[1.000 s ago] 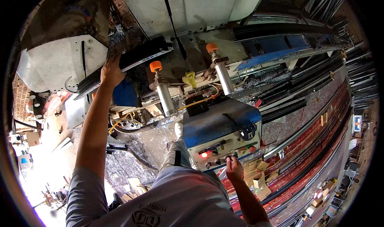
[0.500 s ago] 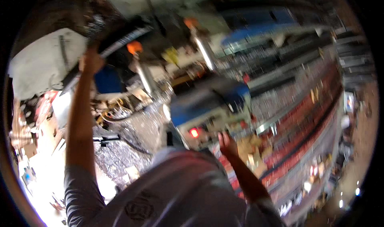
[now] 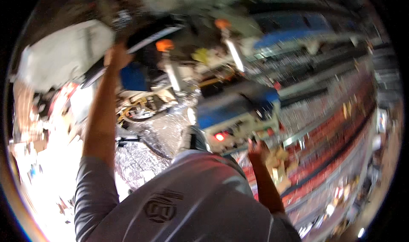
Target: The person operates a metal cutting saw to cut several long metal profiles. They load the profiles into the machine, operate the controls to cut them, and then remove the cut pieces. The person also uses a tape measure to measure the profiles before cutting.
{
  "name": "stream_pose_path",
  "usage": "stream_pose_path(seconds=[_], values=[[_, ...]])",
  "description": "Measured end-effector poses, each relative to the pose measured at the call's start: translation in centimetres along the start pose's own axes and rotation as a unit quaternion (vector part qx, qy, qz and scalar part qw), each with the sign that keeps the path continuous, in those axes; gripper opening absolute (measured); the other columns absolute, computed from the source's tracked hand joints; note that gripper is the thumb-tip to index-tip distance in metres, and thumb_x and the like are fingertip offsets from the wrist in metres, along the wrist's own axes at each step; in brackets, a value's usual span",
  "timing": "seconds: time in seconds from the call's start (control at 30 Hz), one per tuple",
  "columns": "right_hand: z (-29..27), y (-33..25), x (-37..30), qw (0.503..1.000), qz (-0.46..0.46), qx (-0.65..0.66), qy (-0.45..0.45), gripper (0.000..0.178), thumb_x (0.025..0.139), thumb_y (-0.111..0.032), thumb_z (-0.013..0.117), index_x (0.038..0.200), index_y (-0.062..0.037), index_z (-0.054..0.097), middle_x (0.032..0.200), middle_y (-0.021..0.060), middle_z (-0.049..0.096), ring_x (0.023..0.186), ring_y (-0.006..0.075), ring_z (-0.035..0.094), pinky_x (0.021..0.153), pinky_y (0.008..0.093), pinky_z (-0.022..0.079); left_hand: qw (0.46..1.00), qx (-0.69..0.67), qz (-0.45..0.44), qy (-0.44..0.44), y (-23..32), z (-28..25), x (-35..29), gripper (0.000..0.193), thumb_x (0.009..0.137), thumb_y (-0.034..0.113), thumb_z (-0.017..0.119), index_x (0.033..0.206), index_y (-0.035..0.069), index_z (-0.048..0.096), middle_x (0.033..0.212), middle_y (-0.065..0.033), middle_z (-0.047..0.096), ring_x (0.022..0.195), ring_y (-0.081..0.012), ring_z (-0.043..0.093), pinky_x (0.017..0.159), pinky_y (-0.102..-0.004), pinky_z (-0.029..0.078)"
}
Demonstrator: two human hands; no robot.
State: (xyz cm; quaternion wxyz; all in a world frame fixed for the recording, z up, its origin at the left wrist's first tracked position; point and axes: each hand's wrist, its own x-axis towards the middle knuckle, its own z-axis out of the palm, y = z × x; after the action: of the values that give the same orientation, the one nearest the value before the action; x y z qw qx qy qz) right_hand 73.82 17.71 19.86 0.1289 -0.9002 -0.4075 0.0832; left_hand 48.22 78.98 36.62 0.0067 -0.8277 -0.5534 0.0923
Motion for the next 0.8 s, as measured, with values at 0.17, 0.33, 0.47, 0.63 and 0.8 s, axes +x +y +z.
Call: stream_pose_path(seconds=[0.17, 0.33, 0.47, 0.63, 0.8], values=[[1.3, 0.1, 0.3, 0.998, -0.006, 0.051, 0.029, 0.033, 0.095, -0.036, 0.058, 0.09, -0.0044, 0.064, 0.083, 0.0185, 0.068, 0.077, 0.0397, 0.066, 0.066, 0.0485, 0.05, 0.994, 0.001, 0.066, 0.083, -2.2, 2.7, 1.0, 0.071, 0.074, 0.015, 0.063, 0.142, 0.01, 0.044, 0.139, -0.0154, 0.052, 0.127, -0.0324, 0.052, 0.1, -0.0441, 0.049], [0.9, 1.2, 1.2, 0.871, 0.249, 0.389, -0.166, 0.05, 0.102, -0.039, 0.045, 0.075, 0.0002, 0.059, 0.055, 0.0075, 0.055, 0.048, 0.0205, 0.056, 0.051, 0.0368, 0.049, 0.987, -0.036, 0.089, 0.13, -2.4, 2.6, 0.6, 0.058, 0.074, 0.016, 0.063, 0.13, 0.007, 0.054, 0.131, -0.0141, 0.057, 0.125, -0.0312, 0.052, 0.1, -0.0409, 0.048], [2.4, 3.7, 0.9, 0.895, 0.183, 0.377, -0.15, 0.045, 0.104, -0.036, 0.045, 0.076, -0.0016, 0.056, 0.06, 0.005, 0.054, 0.049, 0.0135, 0.051, 0.049, 0.0292, 0.044, 0.983, -0.036, 0.087, 0.158, -3.0, 3.5, 0.8, 0.051, 0.075, 0.016, 0.063, 0.125, 0.007, 0.058, 0.123, -0.0146, 0.061, 0.118, -0.0319, 0.057, 0.096, -0.0421, 0.051], [-0.3, 2.4, 0.8, 0.988, 0.027, 0.15, 0.012, 0.025, 0.098, -0.024, 0.055, 0.099, 0.0004, 0.062, 0.101, 0.0221, 0.065, 0.089, 0.0415, 0.064, 0.077, 0.0464, 0.053, 0.991, -0.035, 0.07, 0.108, -1.7, 2.8, 0.6, 0.047, 0.076, 0.014, 0.063, 0.122, 0.008, 0.059, 0.123, -0.016, 0.061, 0.119, -0.0339, 0.057, 0.096, -0.0463, 0.051], [-4.8, -2.9, 3.3, 0.98, -0.157, 0.098, 0.067, 0.02, 0.089, -0.005, 0.057, 0.109, -0.0025, 0.056, 0.127, 0.0217, 0.053, 0.116, 0.0426, 0.051, 0.095, 0.0479, 0.045, 0.972, -0.04, 0.094, 0.213, -1.9, 3.5, -1.1, 0.056, 0.073, 0.013, 0.069, 0.127, 0.007, 0.056, 0.133, -0.0127, 0.052, 0.123, -0.0318, 0.051, 0.103, -0.0397, 0.045]])
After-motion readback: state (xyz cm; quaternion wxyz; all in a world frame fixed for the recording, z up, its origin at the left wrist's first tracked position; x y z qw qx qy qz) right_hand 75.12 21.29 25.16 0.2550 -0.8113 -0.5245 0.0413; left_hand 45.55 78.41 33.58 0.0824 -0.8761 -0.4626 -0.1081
